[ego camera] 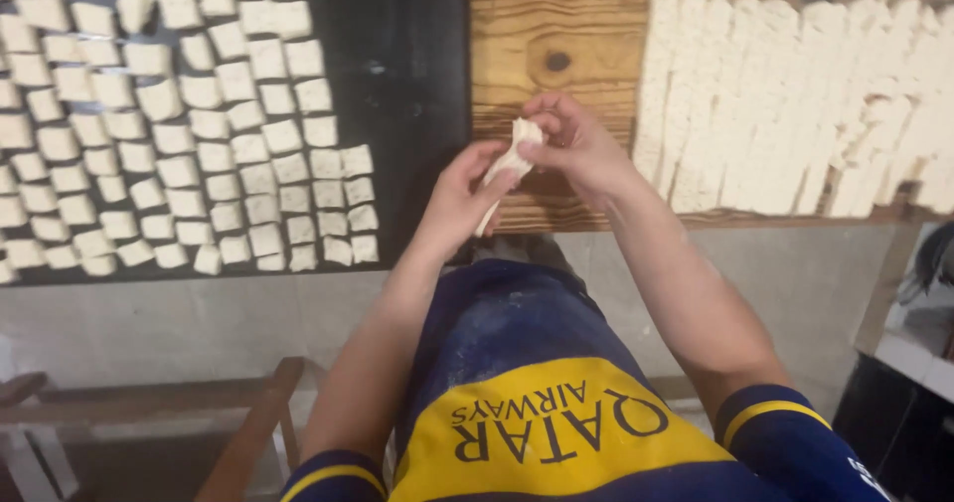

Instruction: Organizing small pieces of cut dough into neat rows on a baking tray for baking.

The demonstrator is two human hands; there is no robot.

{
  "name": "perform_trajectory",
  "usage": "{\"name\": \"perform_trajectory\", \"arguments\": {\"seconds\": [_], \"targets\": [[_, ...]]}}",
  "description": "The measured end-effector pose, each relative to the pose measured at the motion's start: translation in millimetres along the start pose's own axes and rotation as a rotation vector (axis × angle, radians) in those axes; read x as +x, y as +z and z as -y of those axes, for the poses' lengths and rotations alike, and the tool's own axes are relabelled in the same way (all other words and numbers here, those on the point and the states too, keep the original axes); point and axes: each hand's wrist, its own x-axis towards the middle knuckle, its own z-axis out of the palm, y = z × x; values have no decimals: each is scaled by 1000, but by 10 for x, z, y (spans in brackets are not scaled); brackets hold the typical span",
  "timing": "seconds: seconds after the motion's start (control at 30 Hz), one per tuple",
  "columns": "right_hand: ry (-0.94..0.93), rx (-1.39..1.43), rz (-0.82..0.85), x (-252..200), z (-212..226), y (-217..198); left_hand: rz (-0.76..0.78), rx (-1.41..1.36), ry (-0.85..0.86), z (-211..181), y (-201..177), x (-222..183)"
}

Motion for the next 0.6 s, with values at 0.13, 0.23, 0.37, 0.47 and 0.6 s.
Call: {"name": "perform_trajectory", "arguments": {"seconds": [0.13, 0.23, 0.37, 0.47, 0.6], "targets": [[-107, -123, 115, 196, -61, 519, -181, -77, -7, 22, -402, -431], [-159, -214, 66, 383, -240, 936, -246, -157, 13, 119, -733, -733], [-383, -681, -20, 732, -289, 1400, -263, -221, 46, -87, -1083, -1016], [-466, -882, -30, 885, -323, 1678, -207, -253, 48, -100, -1306, -1027], [-593, -997, -69, 972, -379, 1755, -159, -250, 41, -288, -1475, -923]]}}
